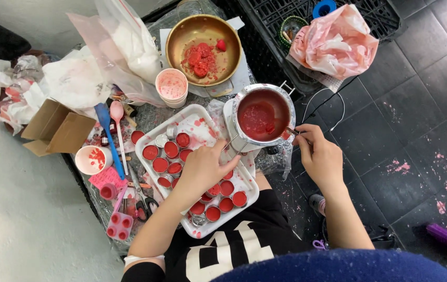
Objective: The person fills small red candle cups with red wax. They place empty metal cups on a tray, spoon red wax from a bowl into a silicone mold, stir melted red wax in a pouring pitcher with a blue spatula, and top up the cups with wax by hand and with the spatula.
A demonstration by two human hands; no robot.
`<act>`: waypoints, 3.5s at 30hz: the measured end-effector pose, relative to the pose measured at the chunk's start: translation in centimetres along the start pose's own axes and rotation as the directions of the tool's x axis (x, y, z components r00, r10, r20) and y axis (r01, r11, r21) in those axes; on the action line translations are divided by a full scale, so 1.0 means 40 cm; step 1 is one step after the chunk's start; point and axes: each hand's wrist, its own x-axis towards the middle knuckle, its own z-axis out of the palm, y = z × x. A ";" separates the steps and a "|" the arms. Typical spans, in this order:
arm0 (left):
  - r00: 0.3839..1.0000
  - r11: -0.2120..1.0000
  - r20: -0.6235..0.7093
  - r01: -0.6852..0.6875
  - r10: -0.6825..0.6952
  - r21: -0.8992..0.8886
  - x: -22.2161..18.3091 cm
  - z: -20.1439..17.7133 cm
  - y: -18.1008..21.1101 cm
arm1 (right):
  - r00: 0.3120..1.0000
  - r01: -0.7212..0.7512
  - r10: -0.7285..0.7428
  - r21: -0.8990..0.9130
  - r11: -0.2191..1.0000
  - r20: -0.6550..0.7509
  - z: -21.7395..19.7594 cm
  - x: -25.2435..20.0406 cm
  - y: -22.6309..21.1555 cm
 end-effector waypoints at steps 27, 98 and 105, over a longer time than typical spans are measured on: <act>0.997 0.964 0.043 0.071 -0.062 -0.257 0.035 0.085 0.038 | 0.993 -0.079 0.074 -0.054 0.995 -0.090 0.029 -0.025 -0.059; 0.995 0.993 -0.002 0.104 -0.105 -0.061 0.033 0.128 0.038 | 0.989 0.144 -0.145 -0.047 0.988 -0.020 -0.026 0.112 -0.070; 0.994 0.994 -0.017 0.107 -0.107 -0.037 0.033 0.125 0.040 | 0.992 0.125 -0.124 -0.033 0.992 0.033 -0.031 0.137 -0.066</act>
